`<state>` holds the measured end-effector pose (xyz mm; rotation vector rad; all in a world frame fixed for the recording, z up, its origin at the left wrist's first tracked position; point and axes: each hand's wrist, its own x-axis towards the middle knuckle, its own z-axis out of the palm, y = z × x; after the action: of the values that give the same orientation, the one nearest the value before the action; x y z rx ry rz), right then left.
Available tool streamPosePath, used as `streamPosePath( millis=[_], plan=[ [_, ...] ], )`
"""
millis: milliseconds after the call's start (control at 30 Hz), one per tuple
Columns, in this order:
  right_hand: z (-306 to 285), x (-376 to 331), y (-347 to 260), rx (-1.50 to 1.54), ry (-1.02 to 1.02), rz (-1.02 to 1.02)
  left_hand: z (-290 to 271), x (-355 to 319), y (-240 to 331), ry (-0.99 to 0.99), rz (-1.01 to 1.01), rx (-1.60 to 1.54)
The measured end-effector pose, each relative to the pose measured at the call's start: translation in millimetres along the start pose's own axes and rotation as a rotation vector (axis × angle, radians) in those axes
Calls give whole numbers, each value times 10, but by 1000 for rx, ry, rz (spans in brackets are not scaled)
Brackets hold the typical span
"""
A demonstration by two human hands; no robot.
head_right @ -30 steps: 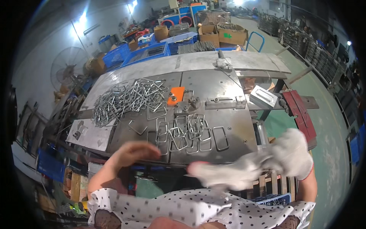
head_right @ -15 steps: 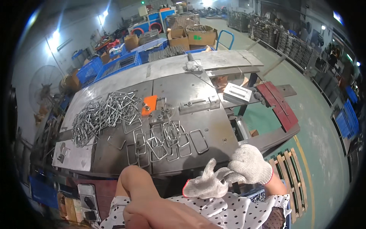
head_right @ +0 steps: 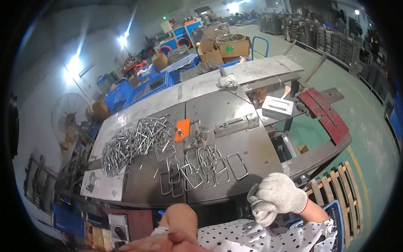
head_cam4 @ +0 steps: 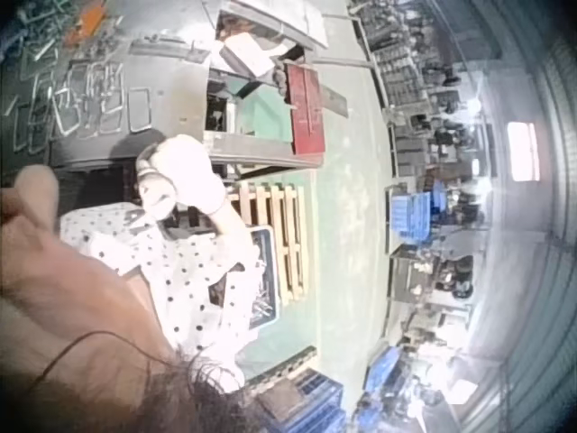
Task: Bending metal wires into rectangular frames using a manual jig on a workbench.
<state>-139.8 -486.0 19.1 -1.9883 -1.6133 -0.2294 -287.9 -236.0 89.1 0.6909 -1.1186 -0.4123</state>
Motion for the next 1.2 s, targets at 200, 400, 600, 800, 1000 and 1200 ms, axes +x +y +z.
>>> streamPosePath(
  millis=[200,400,600,800,1000,1200],
  plan=[
    [161,-101,63,-31,-102,41,-88,-13,27,-7,25,37],
    [184,75,-38,68,-100,18,-164,7,219,60,72,98],
    [172,92,-45,77,-32,-21,-235,7,350,103,149,155],
    [99,50,-86,54,-180,47,-113,67,508,197,171,258],
    [57,319,-225,117,-126,28,-35,-61,661,251,174,359],
    [294,151,-111,60,-68,40,45,-247,659,307,188,468]
  ],
)
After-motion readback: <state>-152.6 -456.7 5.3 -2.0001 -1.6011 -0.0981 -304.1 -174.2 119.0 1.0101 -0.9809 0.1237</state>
